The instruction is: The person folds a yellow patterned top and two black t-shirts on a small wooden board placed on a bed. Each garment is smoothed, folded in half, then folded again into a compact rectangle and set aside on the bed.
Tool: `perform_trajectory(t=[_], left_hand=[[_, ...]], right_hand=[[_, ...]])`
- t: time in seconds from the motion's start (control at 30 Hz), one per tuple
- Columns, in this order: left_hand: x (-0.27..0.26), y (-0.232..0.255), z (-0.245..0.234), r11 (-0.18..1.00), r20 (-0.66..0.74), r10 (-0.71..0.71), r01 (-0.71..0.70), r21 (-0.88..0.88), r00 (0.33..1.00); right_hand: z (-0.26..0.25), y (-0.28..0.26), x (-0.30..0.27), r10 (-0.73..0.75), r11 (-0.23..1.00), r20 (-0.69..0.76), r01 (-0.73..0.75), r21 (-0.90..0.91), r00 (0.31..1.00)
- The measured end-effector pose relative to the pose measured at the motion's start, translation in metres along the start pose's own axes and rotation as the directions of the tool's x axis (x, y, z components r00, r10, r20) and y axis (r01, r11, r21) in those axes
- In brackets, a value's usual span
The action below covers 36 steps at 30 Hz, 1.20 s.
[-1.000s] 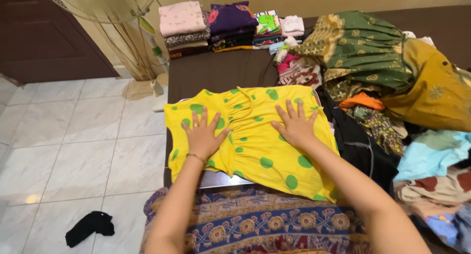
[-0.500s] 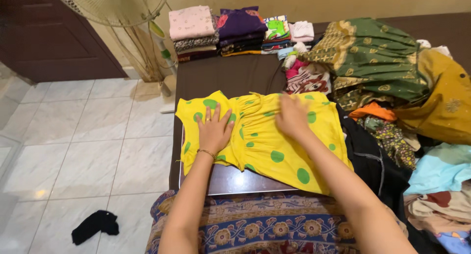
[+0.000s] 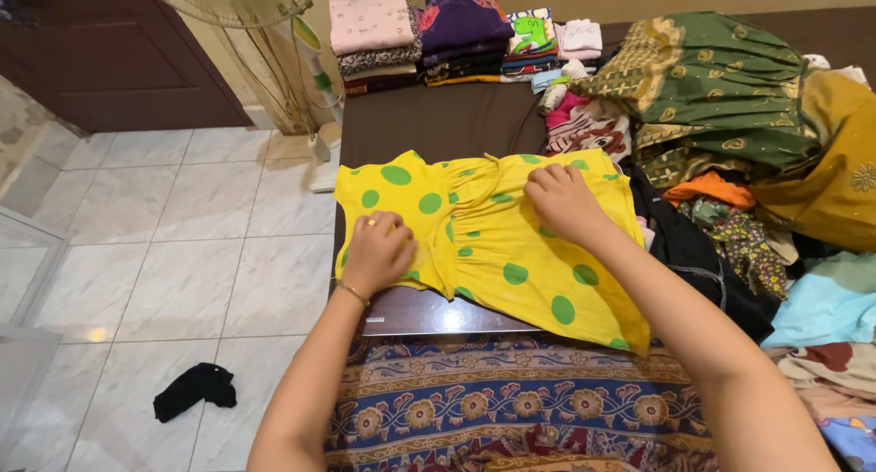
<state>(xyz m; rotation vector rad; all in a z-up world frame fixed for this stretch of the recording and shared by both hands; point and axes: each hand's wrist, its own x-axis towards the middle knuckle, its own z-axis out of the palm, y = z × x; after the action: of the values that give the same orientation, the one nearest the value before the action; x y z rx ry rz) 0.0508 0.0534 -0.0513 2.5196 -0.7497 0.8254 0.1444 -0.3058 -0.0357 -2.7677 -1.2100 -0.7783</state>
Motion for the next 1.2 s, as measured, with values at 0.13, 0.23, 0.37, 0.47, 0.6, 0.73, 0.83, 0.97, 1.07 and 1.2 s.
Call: perform_trajectory(t=[0.13,0.23,0.37,0.47,0.6,0.73,0.83,0.97,1.07,1.2], left_hand=[[0.0,0.032,-0.011,0.968,0.102,0.134,-0.109,-0.225,0.986],[-0.011,0.046,-0.014,0.95,0.096,0.272,-0.251,-0.188,0.958],[-0.031,0.049,-0.01,0.97,0.099,0.242,-0.243,-0.012,0.965],[-0.043,0.047,-0.005,0.993,0.068,0.098,-0.103,0.065,0.993],[-0.05,0.048,0.0,0.989,-0.039,-0.134,0.131,-0.065,0.99],[-0.047,0.062,0.015,0.927,-0.031,-0.374,0.375,0.017,0.927],[-0.048,0.068,0.031,0.844,0.065,-0.535,0.536,-0.007,0.842],[-0.051,0.061,0.045,0.753,0.167,-0.634,0.652,-0.09,0.755],[-0.054,0.057,0.044,0.675,0.227,-0.676,0.713,-0.189,0.701],[-0.064,0.059,0.016,0.849,-0.014,-0.483,0.464,-0.254,0.876]], right_hand=[[0.005,-0.042,0.014,-0.071,0.98,0.101,0.05,0.19,0.992],[0.013,-0.089,0.031,-0.235,0.951,-0.063,0.243,0.19,0.97],[0.008,-0.115,0.051,-0.316,0.914,-0.146,0.342,0.22,0.937],[-0.002,-0.111,0.058,-0.363,0.893,0.087,0.32,0.316,0.928],[-0.013,-0.104,0.05,-0.367,0.919,0.142,0.335,0.206,0.919],[-0.015,-0.109,0.044,-0.335,0.923,-0.081,0.344,0.17,0.939],[-0.009,-0.118,0.046,-0.349,0.908,-0.143,0.372,0.191,0.926],[0.003,-0.131,0.048,-0.387,0.88,-0.018,0.375,0.292,0.922],[0.009,-0.127,0.045,-0.399,0.865,-0.034,0.389,0.317,0.916],[0.009,-0.107,0.034,-0.358,0.906,-0.148,0.381,0.183,0.922]])
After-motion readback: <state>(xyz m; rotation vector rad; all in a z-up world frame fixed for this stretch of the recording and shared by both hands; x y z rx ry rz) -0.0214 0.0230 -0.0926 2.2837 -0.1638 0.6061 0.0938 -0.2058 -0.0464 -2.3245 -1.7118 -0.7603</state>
